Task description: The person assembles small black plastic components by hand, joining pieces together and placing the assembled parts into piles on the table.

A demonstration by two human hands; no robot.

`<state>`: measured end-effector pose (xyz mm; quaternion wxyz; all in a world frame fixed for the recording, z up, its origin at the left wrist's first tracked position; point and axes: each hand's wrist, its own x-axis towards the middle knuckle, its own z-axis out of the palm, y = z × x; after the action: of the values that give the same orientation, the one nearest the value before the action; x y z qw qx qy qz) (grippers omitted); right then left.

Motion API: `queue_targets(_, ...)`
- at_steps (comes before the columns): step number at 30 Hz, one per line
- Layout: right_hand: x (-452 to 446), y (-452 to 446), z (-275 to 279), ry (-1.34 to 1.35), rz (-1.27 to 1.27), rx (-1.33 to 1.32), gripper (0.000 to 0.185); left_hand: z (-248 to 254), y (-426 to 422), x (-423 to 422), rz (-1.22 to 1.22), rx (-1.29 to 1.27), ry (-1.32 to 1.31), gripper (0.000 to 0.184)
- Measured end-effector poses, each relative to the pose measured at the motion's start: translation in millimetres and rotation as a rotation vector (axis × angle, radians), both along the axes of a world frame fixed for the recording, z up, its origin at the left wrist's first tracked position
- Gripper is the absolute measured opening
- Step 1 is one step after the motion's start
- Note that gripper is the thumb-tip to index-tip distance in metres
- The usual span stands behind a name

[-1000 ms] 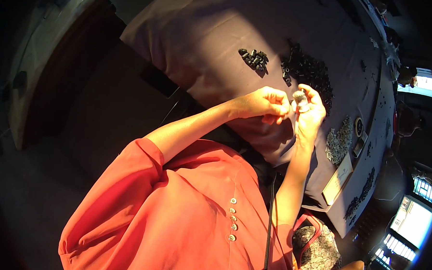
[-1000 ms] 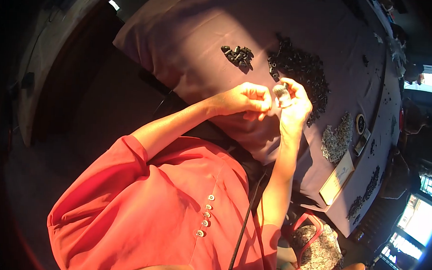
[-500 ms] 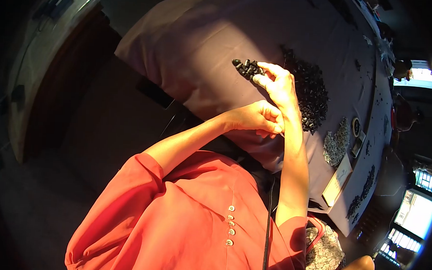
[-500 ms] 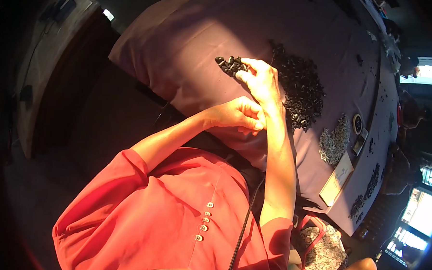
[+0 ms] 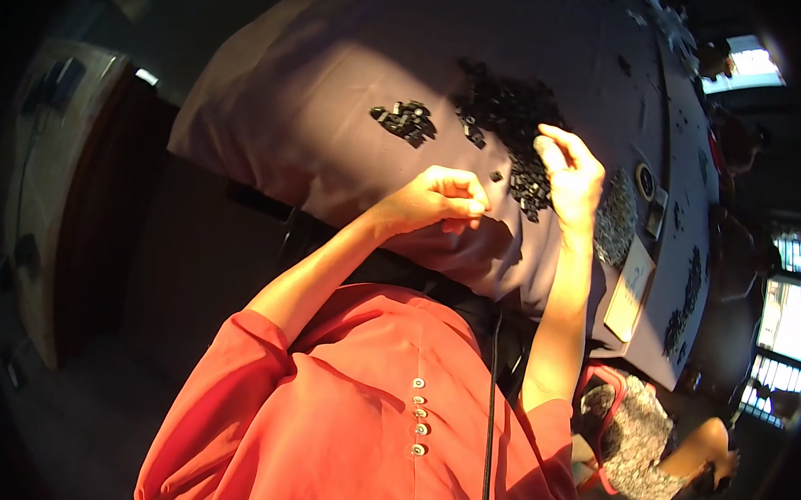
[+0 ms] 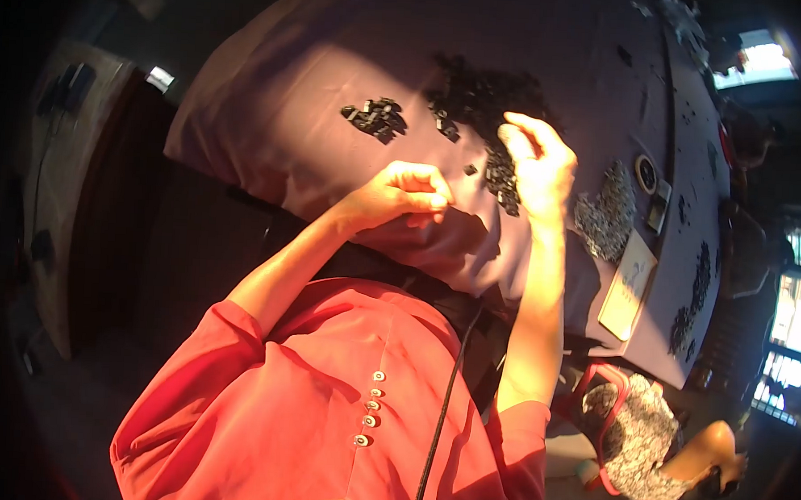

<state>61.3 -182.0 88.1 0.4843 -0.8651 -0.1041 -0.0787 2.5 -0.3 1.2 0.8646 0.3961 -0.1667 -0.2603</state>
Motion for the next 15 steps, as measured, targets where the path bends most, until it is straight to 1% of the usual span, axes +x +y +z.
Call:
queue_targets(2,-9.2,-48.0,-9.5,0.006,-0.161,0.019,0.019,-3.1,0.0,0.9,-0.007,-0.015,-0.017,0.006)
queue_targets(3,-16.2,-71.7,-14.5,0.071,-0.243,0.077,0.018,-4.2,-0.5,0.4,0.0,-0.021,-0.015,0.006)
queue_targets(4,-21.9,-94.5,-25.8,0.056,-0.318,0.095,0.018,-3.7,-0.8,0.4,0.01,-0.025,-0.014,0.006)
queue_targets(6,-37.7,-132.0,-42.2,0.093,-0.442,0.063,0.018,1.1,-1.9,-0.5,0.035,-0.01,0.014,0.006)
queue_targets(9,-54.2,-169.6,-70.1,0.072,-0.472,-0.035,0.019,1.7,-2.0,-1.3,0.055,0.033,0.033,0.007)
queue_targets(10,-58.6,-177.1,-77.4,-0.029,-0.419,-0.172,0.021,1.8,-2.4,-0.6,0.057,0.048,0.034,0.007)
queue_targets(11,-60.7,-184.5,-84.1,-0.09,-0.408,-0.21,0.021,3.0,-2.6,-0.9,0.055,0.049,0.044,0.008)
queue_targets(12,-62.7,-182.1,-86.3,-0.15,-0.397,-0.249,0.021,3.6,-3.2,-1.0,0.06,0.055,0.049,0.008)
queue_targets(13,-65.5,-174.8,-78.5,-0.082,-0.45,-0.242,0.018,3.8,-3.1,-0.9,0.064,0.064,0.054,0.008)
queue_targets(15,-58.3,-173.4,-72.6,-0.106,-0.446,-0.324,0.018,5.4,-2.1,-1.4,0.066,0.082,0.06,0.008)
